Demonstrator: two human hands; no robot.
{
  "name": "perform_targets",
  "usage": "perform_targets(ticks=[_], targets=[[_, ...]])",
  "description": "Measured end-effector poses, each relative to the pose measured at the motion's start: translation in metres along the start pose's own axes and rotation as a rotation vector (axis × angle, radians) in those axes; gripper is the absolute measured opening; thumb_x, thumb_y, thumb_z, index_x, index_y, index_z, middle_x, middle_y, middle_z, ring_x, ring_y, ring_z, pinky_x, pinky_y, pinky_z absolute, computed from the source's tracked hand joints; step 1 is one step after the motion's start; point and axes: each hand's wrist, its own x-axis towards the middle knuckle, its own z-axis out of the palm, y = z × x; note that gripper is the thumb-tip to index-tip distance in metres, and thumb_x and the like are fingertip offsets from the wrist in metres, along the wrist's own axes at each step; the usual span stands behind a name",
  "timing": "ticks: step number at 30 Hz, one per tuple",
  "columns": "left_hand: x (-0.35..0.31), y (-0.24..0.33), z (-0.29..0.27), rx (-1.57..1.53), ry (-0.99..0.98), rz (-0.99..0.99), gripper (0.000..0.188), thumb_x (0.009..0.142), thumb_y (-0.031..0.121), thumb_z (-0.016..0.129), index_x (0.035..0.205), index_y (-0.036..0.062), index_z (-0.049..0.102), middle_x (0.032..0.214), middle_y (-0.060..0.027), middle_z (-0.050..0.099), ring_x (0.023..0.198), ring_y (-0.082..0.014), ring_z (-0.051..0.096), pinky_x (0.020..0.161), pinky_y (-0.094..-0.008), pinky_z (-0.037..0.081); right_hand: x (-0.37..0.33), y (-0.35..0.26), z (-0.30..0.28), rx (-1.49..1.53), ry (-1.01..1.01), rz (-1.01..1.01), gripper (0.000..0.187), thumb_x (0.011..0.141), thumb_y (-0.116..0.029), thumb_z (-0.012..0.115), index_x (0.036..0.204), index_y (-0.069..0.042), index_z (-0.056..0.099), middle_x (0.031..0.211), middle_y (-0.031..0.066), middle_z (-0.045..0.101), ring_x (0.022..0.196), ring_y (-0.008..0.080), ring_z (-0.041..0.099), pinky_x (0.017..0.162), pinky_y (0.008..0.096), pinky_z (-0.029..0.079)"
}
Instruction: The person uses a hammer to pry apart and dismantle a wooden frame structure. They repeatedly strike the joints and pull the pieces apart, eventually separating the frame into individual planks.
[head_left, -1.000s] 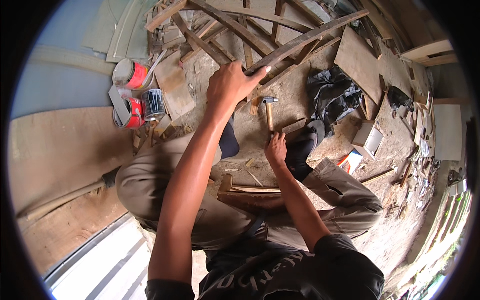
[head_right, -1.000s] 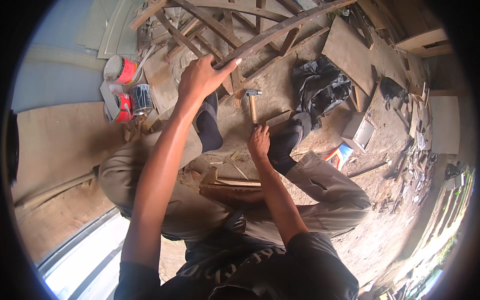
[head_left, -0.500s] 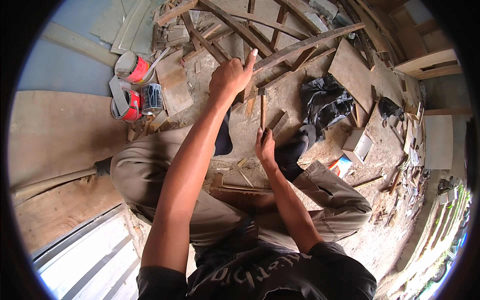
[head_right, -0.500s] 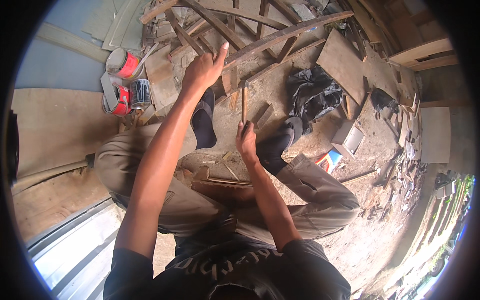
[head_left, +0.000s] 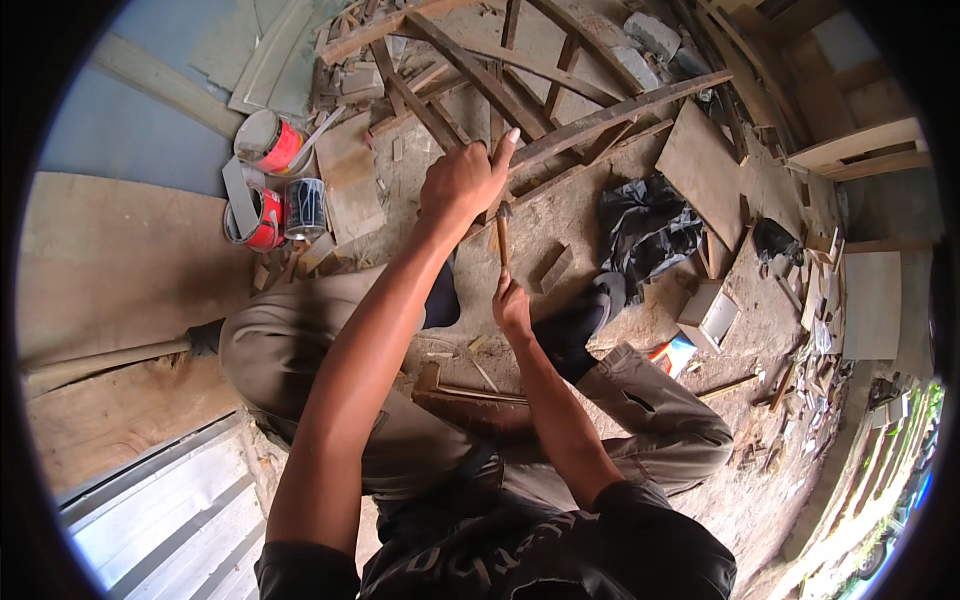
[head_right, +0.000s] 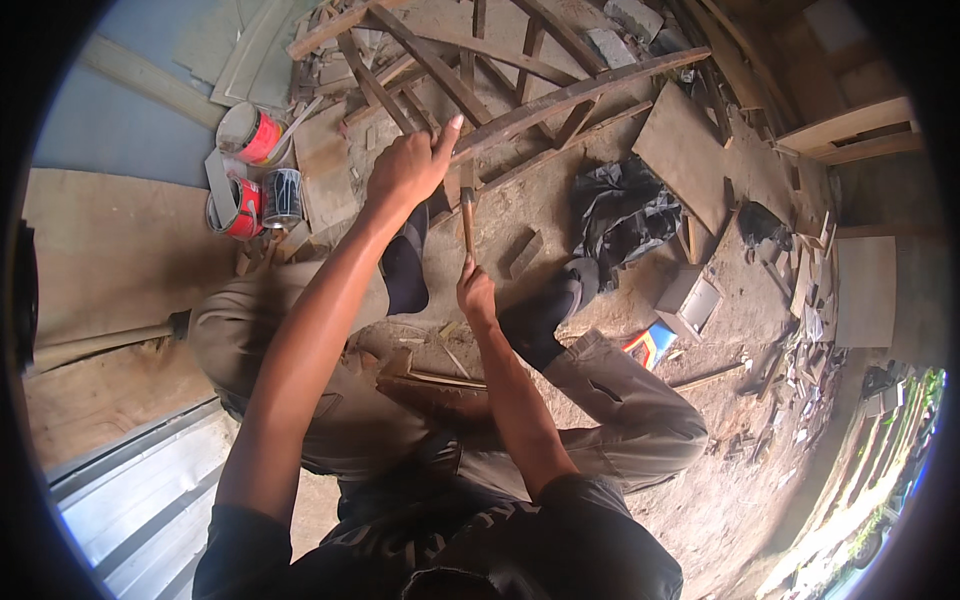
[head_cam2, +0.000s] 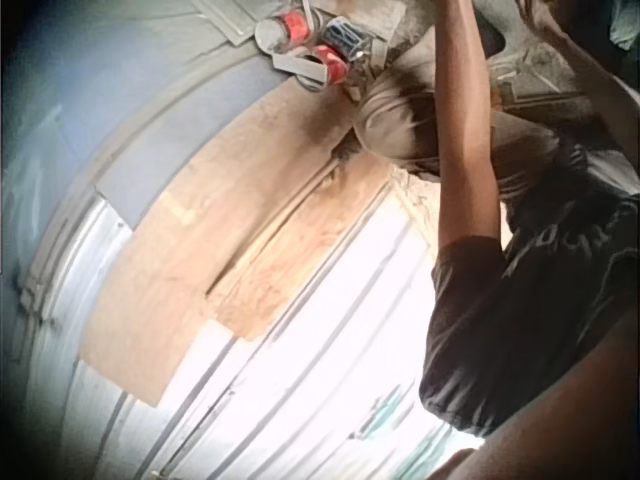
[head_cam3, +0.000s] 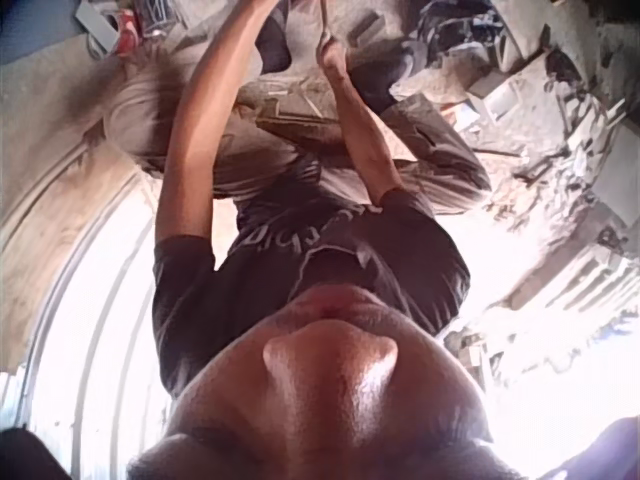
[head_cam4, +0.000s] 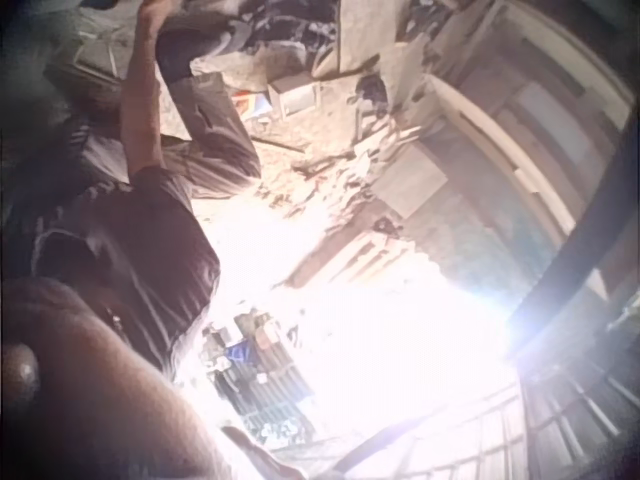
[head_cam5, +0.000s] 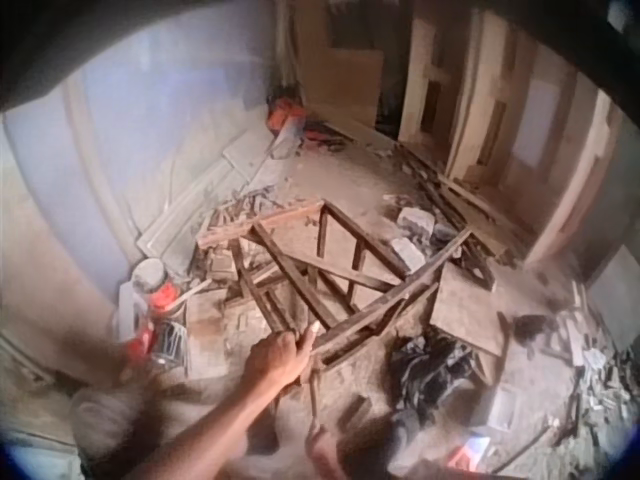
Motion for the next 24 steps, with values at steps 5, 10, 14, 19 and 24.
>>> perform_targets(ticks=[5,10,14,19,24], targets=[[0.004,-0.001,-0.001,0.007,0.004,0.002,0.077,0.095,0.062,0.029,0.080,-0.0021,0.070,0.076,-0.0267,0.066,0.076,-0.0419,0.068,0.067,-0.0481,0.055,0.000,-0.013,-0.004,0.056,-0.089,0.100,0.054,0.102,-0.039,0.039,0.080,0.006,0.056,0.071,0.0297,0.058,0.067,0.0461,0.060,0.059,0.0487,0.045],[0.003,0.000,0.001,-0.005,0.011,0.005,0.077,0.095,0.062,0.030,0.077,-0.0024,0.069,0.075,-0.0264,0.066,0.074,-0.0415,0.068,0.067,-0.0484,0.055,-0.002,-0.002,-0.007,0.012,-0.127,0.146,0.060,0.101,-0.047,0.035,0.080,0.006,0.053,0.069,0.0309,0.058,0.072,0.0490,0.061,0.064,0.0539,0.044],[0.001,0.000,-0.003,-0.012,0.004,0.017,0.076,0.096,0.059,0.029,0.077,-0.0023,0.069,0.074,-0.0262,0.066,0.073,-0.0411,0.068,0.067,-0.0484,0.055,0.015,-0.010,-0.030,0.155,-0.201,0.097,0.062,0.099,-0.056,0.036,0.076,0.000,0.051,0.059,0.0051,0.048,0.053,0.0156,0.048,0.050,0.0350,0.040],[0.001,0.004,-0.005,-0.019,-0.032,-0.016,0.077,0.097,0.060,0.027,0.080,-0.0016,0.070,0.076,-0.0248,0.067,0.077,-0.0410,0.068,0.071,-0.0480,0.055,0.004,-0.020,-0.039,0.546,-0.075,-0.162,0.059,0.101,-0.046,0.035,0.083,0.006,0.054,0.065,0.0231,0.055,0.058,0.0373,0.057,0.057,0.0438,0.045],[0.006,0.004,0.000,-0.026,0.010,0.026,0.077,0.096,0.061,0.027,0.078,-0.0007,0.070,0.075,-0.0246,0.067,0.074,-0.0397,0.068,0.067,-0.0480,0.054,0.024,0.013,-0.012,-0.093,-0.148,0.068,0.057,0.101,-0.042,0.038,0.081,0.008,0.057,0.067,0.0271,0.056,0.068,0.0452,0.057,0.058,0.0475,0.044]])
